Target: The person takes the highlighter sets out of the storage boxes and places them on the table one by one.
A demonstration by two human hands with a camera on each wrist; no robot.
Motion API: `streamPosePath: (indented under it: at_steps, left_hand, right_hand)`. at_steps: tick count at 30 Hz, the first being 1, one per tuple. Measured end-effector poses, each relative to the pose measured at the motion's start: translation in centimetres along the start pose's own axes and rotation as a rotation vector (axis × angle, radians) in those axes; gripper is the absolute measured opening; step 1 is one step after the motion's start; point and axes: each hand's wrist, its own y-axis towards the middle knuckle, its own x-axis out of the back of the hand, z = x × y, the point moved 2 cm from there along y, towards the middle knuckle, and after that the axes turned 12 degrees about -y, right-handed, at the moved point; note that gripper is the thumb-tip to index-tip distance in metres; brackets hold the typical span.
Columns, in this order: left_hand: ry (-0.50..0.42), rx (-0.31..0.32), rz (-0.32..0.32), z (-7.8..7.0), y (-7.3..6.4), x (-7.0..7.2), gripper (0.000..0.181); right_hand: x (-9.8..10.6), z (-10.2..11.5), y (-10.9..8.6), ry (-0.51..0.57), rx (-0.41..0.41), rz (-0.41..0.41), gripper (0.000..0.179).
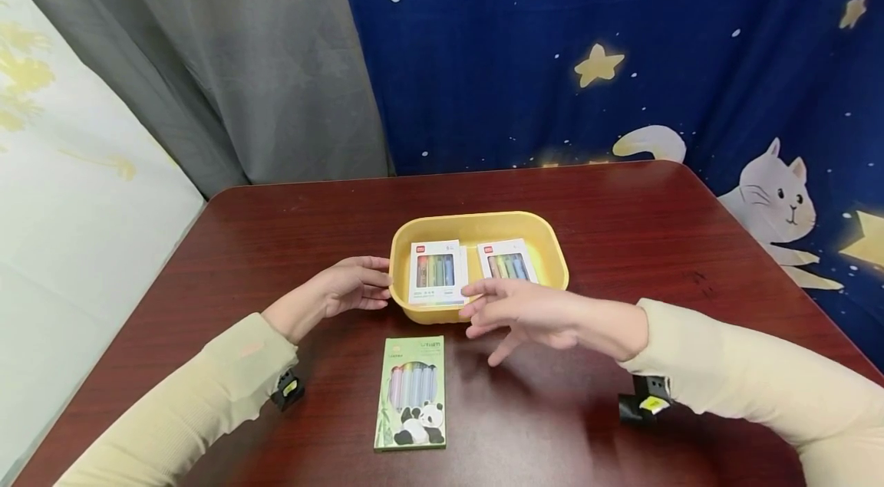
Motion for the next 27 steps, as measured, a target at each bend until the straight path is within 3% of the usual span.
streamPosePath:
  at_steps: [15,27]
  left_hand:
    - [0.007,0.002,0.006,0.0,0.5,0.0,0.047]
    - [-0.003,0.02,-0.004,-0.1,0.3,0.2,0.049]
  right_hand:
    - [4.7,3.8,2.9,0.013,0.016,-0.113,0.059]
    - [6.6,3.5,6.5,0.175,-0.067,-0.205,0.061]
